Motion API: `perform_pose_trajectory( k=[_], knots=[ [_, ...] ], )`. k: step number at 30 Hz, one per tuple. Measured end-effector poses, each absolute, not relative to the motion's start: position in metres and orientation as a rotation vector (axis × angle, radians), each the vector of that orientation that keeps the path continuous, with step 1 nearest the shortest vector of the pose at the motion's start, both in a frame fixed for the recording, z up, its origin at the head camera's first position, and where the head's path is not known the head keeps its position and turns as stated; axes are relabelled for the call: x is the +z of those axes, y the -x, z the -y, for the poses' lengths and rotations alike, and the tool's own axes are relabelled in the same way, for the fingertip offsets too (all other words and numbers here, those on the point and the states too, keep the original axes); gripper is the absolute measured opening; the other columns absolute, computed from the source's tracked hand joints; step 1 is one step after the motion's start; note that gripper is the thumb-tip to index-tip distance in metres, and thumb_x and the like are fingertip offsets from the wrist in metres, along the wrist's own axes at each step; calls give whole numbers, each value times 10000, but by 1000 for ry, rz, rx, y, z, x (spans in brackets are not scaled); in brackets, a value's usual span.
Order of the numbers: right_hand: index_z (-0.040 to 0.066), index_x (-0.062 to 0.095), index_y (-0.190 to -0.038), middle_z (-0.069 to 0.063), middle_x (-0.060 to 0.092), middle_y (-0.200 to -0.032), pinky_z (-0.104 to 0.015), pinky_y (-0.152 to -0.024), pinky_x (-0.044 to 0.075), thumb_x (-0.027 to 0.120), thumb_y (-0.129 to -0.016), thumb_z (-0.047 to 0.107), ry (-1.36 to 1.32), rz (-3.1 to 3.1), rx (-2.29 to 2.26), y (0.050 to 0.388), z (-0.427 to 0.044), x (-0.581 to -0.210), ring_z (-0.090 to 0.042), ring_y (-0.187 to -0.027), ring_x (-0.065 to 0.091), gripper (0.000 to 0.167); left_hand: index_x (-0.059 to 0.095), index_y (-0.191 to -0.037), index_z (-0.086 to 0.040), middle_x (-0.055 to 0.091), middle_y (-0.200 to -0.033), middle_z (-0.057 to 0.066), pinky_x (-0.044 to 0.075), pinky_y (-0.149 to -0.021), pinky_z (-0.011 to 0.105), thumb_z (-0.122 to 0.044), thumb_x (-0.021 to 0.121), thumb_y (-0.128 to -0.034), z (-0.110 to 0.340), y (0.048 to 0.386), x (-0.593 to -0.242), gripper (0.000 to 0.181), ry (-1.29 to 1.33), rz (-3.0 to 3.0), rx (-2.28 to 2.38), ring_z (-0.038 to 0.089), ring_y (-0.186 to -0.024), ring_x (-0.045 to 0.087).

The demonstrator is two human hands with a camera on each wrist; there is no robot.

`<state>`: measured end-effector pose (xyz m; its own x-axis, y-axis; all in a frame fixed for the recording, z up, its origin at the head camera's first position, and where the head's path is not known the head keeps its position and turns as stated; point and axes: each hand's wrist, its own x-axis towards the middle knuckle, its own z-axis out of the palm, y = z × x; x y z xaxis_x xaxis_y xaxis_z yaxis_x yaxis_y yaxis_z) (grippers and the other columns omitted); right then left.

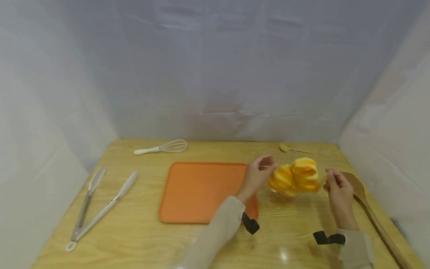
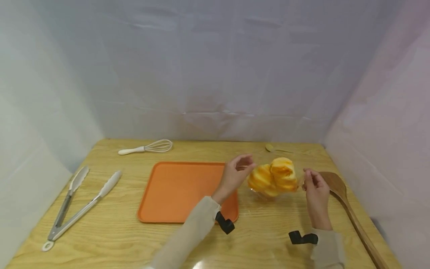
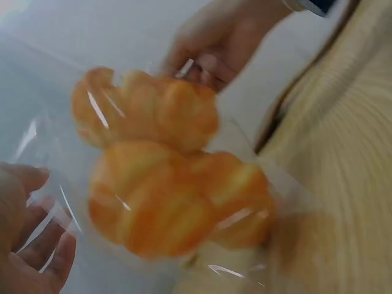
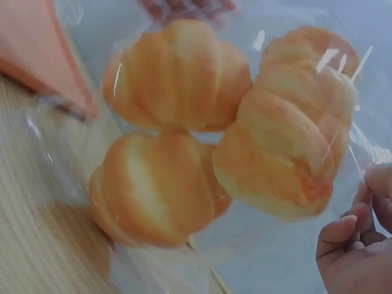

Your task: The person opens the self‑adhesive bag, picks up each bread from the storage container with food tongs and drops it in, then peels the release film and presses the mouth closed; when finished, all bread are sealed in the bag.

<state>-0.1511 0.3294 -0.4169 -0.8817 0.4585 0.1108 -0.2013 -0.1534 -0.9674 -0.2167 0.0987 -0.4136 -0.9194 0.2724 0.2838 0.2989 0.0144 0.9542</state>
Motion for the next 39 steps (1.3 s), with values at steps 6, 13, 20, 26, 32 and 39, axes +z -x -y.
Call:
perform_pose_trajectory(
  k=[6, 13, 20, 26, 32, 39],
  knots=[
    [94, 696, -921, 28, 470, -721, -163, -515, 381, 593, -954, 145, 338, 1327, 2301, 154, -321, -414, -67, -617, 383, 120, 727, -1095, -89, 718, -1106, 69, 543, -864, 208, -270, 686, -919, -94, 208, -445, 256, 627, 2342, -2052, 162, -1022, 667],
    [102, 700, -928, 33, 505, -711, -155, -525, 399, 602, -949, 141, 386, 1410, 2138, 158, -314, -400, -85, -602, 385, 108, 735, -1035, -109, 741, -1029, 48, 547, -799, 193, -281, 624, -952, -97, 213, -436, 220, 535, 2331, -1984, 129, -955, 681],
    [87, 701, -944, 35, 538, -769, -134, -571, 431, 639, -927, 150, 329, 1351, 2036, 160, -316, -373, -83, -636, 413, 91, 710, -1088, -77, 731, -1077, 81, 544, -864, 205, -255, 564, -988, -100, 228, -399, 250, 632, 2264, -1936, 182, -1004, 689],
    [-20, 686, -887, -48, 618, -798, -159, -549, 470, 664, -883, 52, 113, 1036, 2096, 160, -313, -374, -108, -645, 492, 75, 666, -1082, 45, 703, -1124, 205, 539, -849, 176, -128, 561, -983, -106, 236, -395, 226, 618, 2034, -2205, 308, -1060, 675],
    [57, 704, -892, 7, 672, -890, -137, -693, 494, 635, -919, 55, 132, 1234, 2039, 162, -307, -393, -81, -792, 570, 74, 653, -1108, 36, 689, -1170, 193, 548, -868, 209, -166, 576, -986, -115, 232, -414, 248, 547, 2102, -2339, 299, -1100, 662],
    [103, 728, -924, 41, 682, -905, -80, -663, 439, 623, -939, 130, 281, 1295, 2081, 156, -310, -419, -61, -905, 569, 110, 591, -1121, 37, 687, -1161, 170, 542, -854, 220, -165, 518, -1016, -123, 221, -438, 239, 572, 2114, -2445, 205, -1041, 670]
  ],
)
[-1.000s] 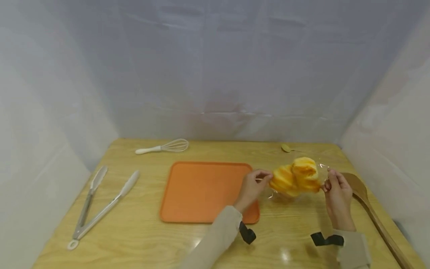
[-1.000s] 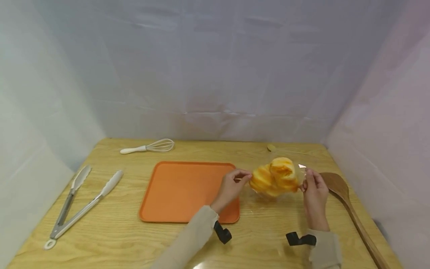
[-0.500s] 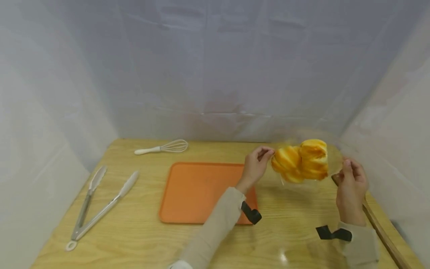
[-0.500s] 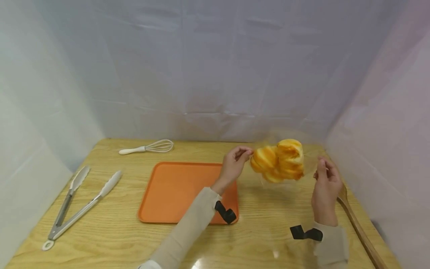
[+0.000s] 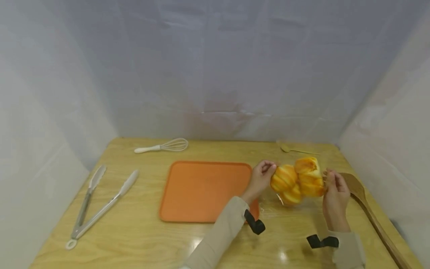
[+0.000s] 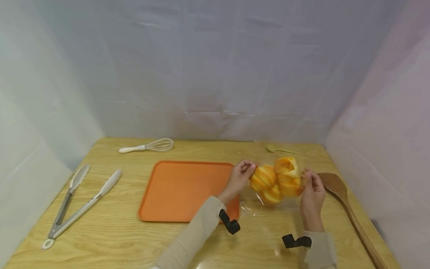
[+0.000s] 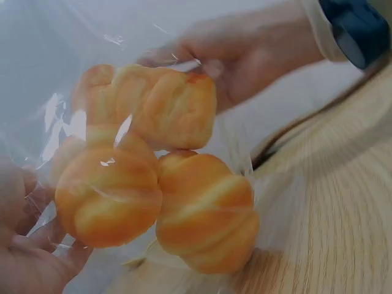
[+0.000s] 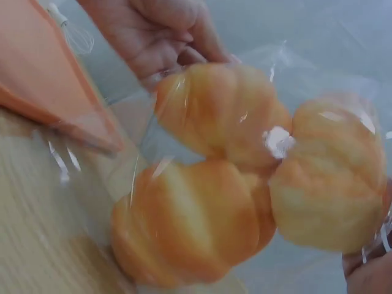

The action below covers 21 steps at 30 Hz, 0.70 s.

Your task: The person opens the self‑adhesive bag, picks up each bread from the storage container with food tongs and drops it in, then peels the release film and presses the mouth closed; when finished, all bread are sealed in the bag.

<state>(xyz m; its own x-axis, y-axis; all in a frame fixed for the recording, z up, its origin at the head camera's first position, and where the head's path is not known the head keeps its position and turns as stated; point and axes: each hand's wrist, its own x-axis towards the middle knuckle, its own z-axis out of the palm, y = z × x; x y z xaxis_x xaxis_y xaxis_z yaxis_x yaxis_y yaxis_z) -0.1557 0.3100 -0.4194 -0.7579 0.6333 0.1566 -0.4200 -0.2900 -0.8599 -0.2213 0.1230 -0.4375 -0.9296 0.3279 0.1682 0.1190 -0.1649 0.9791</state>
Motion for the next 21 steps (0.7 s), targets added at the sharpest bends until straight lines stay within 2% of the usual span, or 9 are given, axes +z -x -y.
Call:
perform_pose_trajectory(
  k=[4, 6, 10, 12, 16, 18, 21],
  knots=[
    [71, 732, -969, 47, 704, -984, -75, -808, 435, 575, -969, 110, 178, 1283, 2133, 148, -315, -433, -57, -1048, 575, 162, 550, -1133, 55, 659, -1219, 212, 525, -823, 198, -157, 482, -1030, -125, 217, -437, 246, -460, -1840, 2308, 283, -1077, 648],
    [65, 729, -1011, 56, 711, -1018, -98, -925, 437, 529, -985, 53, 74, 1312, 2128, 141, -316, -442, -28, -1081, 586, 202, 544, -1136, 50, 661, -1210, 214, 512, -797, 176, -160, 479, -1031, -126, 215, -437, 244, -420, -1846, 2319, 235, -1037, 656],
    [19, 718, -1040, 20, 723, -999, -110, -864, 489, 445, -986, -67, -133, 1278, 2128, 133, -317, -456, -43, -974, 634, 291, 553, -1113, 51, 662, -1178, 232, 492, -761, 168, -145, 494, -1025, -128, 213, -439, 223, -362, -1846, 2350, 128, -942, 631],
    [-12, 714, -1010, -23, 722, -972, -134, -818, 516, 447, -976, -89, -158, 1198, 2182, 132, -316, -455, -69, -912, 645, 280, 555, -1106, 67, 653, -1182, 252, 495, -776, 173, -125, 501, -1020, -128, 213, -440, 217, -377, -1831, 2359, 170, -964, 638],
    [-45, 700, -992, -45, 705, -972, -156, -799, 517, 492, -971, -45, -73, 1074, 2246, 137, -312, -441, -102, -910, 633, 210, 544, -1118, 100, 625, -1227, 280, 513, -854, 190, -101, 498, -1018, -127, 216, -435, 229, -496, -1806, 2335, 337, -1122, 621],
    [-47, 697, -973, -58, 695, -958, -165, -793, 517, 511, -963, -40, -59, 1010, 2247, 140, -310, -430, -119, -911, 628, 187, 541, -1128, 105, 620, -1243, 274, 505, -879, 181, -105, 496, -1019, -126, 219, -430, 241, -565, -1825, 2315, 367, -1163, 598],
    [-65, 681, -943, -95, 669, -912, -191, -779, 525, 536, -949, -45, -134, 908, 2206, 146, -310, -416, -156, -887, 625, 147, 575, -1120, 90, 628, -1233, 248, 508, -886, 177, -121, 517, -1012, -124, 225, -422, 244, -614, -1890, 2332, 357, -1140, 607]
  ],
)
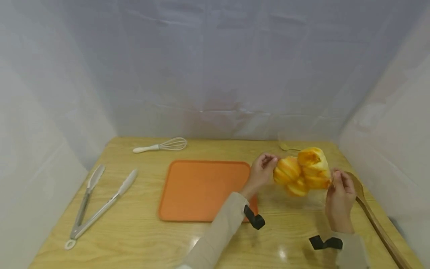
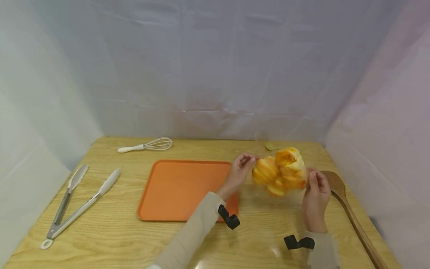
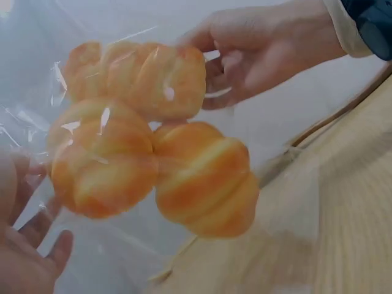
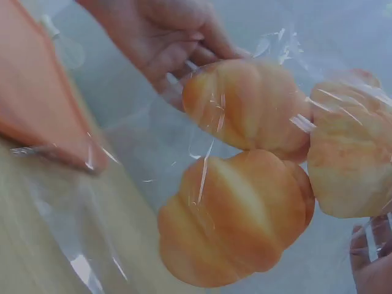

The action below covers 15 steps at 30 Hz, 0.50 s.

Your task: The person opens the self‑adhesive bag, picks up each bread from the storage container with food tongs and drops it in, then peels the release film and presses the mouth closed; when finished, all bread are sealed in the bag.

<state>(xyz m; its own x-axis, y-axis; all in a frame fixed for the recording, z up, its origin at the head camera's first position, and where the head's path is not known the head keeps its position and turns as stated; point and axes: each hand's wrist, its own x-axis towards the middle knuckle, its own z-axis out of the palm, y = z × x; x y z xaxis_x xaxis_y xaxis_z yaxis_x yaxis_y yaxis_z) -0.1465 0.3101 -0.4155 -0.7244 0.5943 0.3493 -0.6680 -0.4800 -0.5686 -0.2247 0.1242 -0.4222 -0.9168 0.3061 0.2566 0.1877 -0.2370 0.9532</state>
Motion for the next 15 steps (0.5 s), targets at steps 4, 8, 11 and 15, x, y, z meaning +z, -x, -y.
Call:
perform_pose_trajectory(
  k=[4, 8, 11, 15],
  knots=[
    [-113, 650, -922, -147, 657, -860, -217, -737, 520, 551, -932, -74, -250, 771, 2182, 151, -311, -408, -207, -846, 623, 107, 630, -1099, 82, 638, -1221, 234, 522, -927, 210, -107, 565, -984, -122, 229, -418, 231, -604, -1917, 2402, 340, -1130, 621],
    [-105, 654, -935, -142, 675, -871, -217, -681, 501, 497, -955, -90, -211, 845, 2227, 149, -311, -418, -194, -817, 616, 159, 662, -1088, 57, 668, -1178, 213, 533, -922, 228, -121, 584, -977, -122, 227, -429, 224, -531, -1976, 2347, 312, -1111, 635],
    [-48, 679, -943, -88, 692, -909, -175, -687, 499, 479, -969, -78, -99, 1004, 2222, 145, -309, -429, -135, -836, 622, 204, 675, -1077, 30, 684, -1157, 184, 534, -916, 242, -148, 588, -979, -124, 223, -442, 221, -448, -2034, 2269, 282, -1084, 646],
    [-6, 690, -1004, -45, 682, -958, -135, -757, 488, 518, -965, -44, -73, 1155, 2113, 145, -308, -436, -94, -900, 600, 181, 667, -1087, -2, 681, -1154, 152, 525, -934, 270, -208, 577, -990, -128, 219, -449, 245, -383, -2073, 2248, 246, -1072, 644]
  ],
)
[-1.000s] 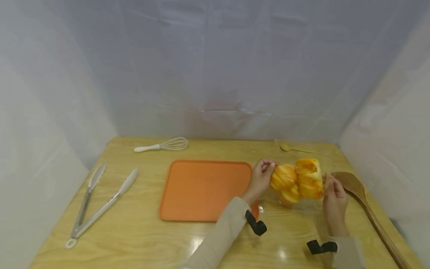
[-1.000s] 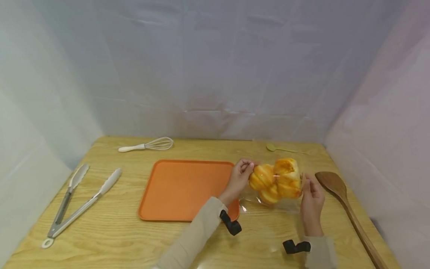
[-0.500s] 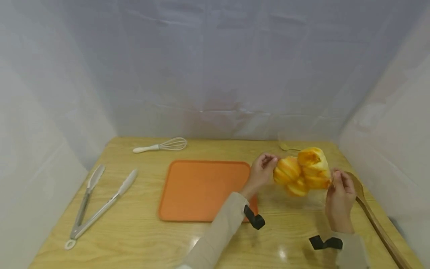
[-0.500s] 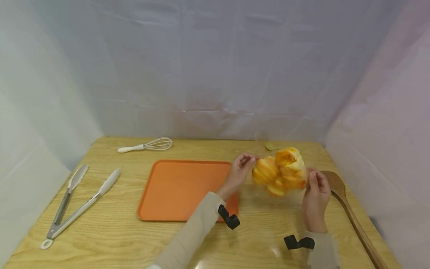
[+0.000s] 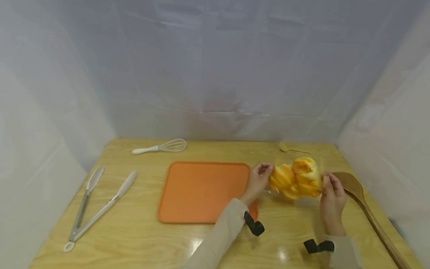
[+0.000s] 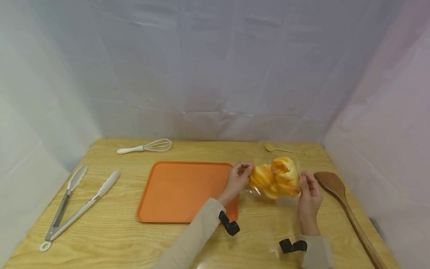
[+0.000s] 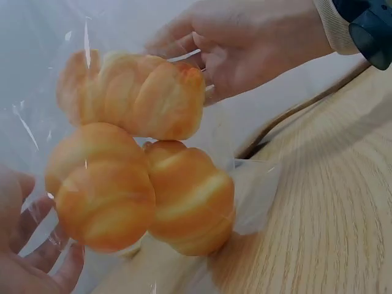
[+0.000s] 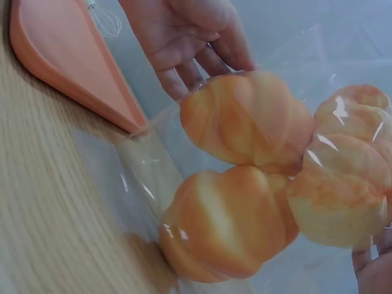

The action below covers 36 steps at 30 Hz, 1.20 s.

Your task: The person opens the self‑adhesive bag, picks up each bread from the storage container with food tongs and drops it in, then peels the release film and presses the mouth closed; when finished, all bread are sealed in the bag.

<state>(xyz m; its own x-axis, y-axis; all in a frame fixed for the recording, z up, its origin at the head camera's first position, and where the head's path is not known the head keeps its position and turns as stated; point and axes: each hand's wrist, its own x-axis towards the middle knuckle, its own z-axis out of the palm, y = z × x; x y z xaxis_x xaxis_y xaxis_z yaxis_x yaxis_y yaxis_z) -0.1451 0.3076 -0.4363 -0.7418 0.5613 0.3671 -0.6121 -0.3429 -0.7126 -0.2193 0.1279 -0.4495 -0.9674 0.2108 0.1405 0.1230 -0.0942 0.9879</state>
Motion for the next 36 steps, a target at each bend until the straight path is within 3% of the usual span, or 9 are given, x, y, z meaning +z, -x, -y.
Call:
perform_pose_trajectory(
  k=[8, 15, 21, 24, 27, 31, 36],
  knots=[
    [39, 691, -926, 9, 692, -878, -151, -781, 511, 581, -956, 47, 30, 1376, 1852, 152, -306, -424, -87, -849, 625, 115, 668, -1190, -71, 671, -1193, 138, 543, -876, 254, -200, 622, -964, -127, 219, -439, 265, -415, -2049, 2286, 199, -1067, 629],
    [-64, 623, -862, -114, 653, -814, -243, -757, 566, 627, -909, -5, -6, 954, 2103, 156, -310, -395, -190, -762, 643, 76, 615, -1106, 83, 665, -1121, 275, 517, -821, 173, -118, 569, -985, -129, 224, -415, 240, -489, -1951, 2418, 348, -1045, 652],
    [-56, 608, -872, -120, 636, -781, -236, -699, 549, 654, -889, 25, 34, 822, 2137, 161, -297, -380, -192, -729, 620, 95, 526, -1146, 72, 658, -1172, 288, 474, -675, 134, -135, 481, -1027, -131, 220, -399, 243, -516, -1803, 2430, 148, -818, 640],
    [-17, 602, -863, -86, 610, -790, -220, -739, 513, 663, -892, 57, 106, 845, 2124, 163, -286, -379, -171, -784, 580, 100, 477, -1159, 48, 641, -1225, 271, 484, -717, 151, -154, 424, -1048, -133, 217, -398, 236, -526, -1765, 2426, 215, -908, 664],
    [25, 602, -857, -43, 588, -839, -191, -765, 497, 645, -911, 77, 201, 889, 2098, 164, -277, -381, -129, -843, 550, 86, 451, -1168, 60, 633, -1227, 284, 512, -882, 203, -157, 407, -1053, -135, 215, -398, 249, -488, -1720, 2453, 340, -1152, 619],
    [50, 585, -859, -25, 552, -898, -171, -718, 510, 601, -944, 99, 240, 907, 2083, 165, -269, -383, -93, -834, 550, 99, 453, -1145, 51, 613, -1223, 325, 532, -942, 281, -130, 397, -1051, -136, 216, -399, 212, -455, -1630, 2507, 389, -1166, 606],
    [23, 573, -880, -55, 562, -847, -204, -700, 513, 609, -933, 118, 90, 896, 2045, 163, -276, -384, -129, -805, 556, 114, 464, -1131, 87, 581, -1210, 372, 521, -932, 251, -88, 411, -1043, -132, 220, -400, 203, -506, -1658, 2522, 411, -1135, 598]
  ],
)
